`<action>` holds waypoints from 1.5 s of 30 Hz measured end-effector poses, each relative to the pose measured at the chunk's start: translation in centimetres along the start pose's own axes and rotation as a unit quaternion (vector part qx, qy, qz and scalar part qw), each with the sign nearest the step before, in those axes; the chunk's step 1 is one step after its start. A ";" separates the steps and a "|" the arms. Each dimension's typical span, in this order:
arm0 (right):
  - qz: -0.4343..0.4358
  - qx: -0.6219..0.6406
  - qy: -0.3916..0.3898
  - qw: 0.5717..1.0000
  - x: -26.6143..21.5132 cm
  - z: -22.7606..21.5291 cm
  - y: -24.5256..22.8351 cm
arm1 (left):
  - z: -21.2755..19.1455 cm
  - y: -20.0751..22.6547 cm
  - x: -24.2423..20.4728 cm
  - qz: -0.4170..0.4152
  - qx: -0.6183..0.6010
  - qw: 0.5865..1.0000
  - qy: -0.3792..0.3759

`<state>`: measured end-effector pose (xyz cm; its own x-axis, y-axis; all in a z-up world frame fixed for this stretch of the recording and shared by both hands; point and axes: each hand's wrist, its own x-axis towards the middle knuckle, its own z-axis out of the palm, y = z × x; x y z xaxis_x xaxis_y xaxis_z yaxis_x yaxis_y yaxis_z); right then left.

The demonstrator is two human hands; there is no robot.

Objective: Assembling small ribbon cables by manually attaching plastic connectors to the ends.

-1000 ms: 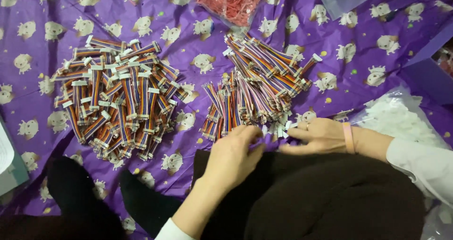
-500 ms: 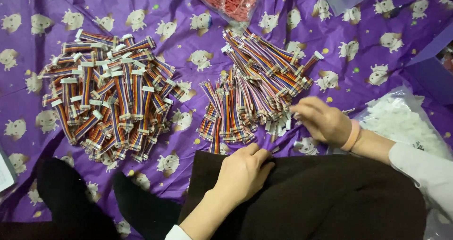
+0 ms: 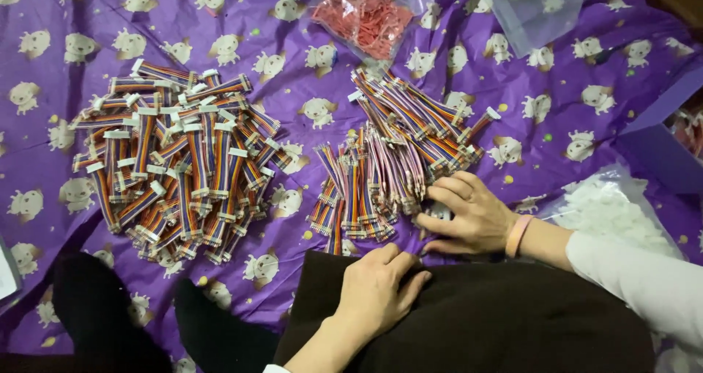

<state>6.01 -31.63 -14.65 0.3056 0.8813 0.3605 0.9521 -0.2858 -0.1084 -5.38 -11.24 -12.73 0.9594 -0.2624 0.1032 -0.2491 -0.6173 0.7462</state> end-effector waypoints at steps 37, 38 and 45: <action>0.561 0.711 0.395 0.154 7.1 -6.9 -0.1 | -4.7 -3.2 4.4 -0.249 0.016 0.968 0.020; 0.534 0.725 0.421 0.107 7.8 -6.9 -0.3 | -4.6 -3.1 4.8 -0.264 0.022 0.964 -0.003; 0.610 0.642 0.291 0.363 9.3 -6.4 -1.8 | -4.7 -3.8 5.8 -0.327 -0.014 0.944 -0.038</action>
<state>7.13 -25.31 -5.16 0.8076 0.0594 -0.5868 -0.5556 0.4104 -0.7231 1.73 -6.92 -11.94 0.8945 0.1142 -0.4323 0.3973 -0.6464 0.6514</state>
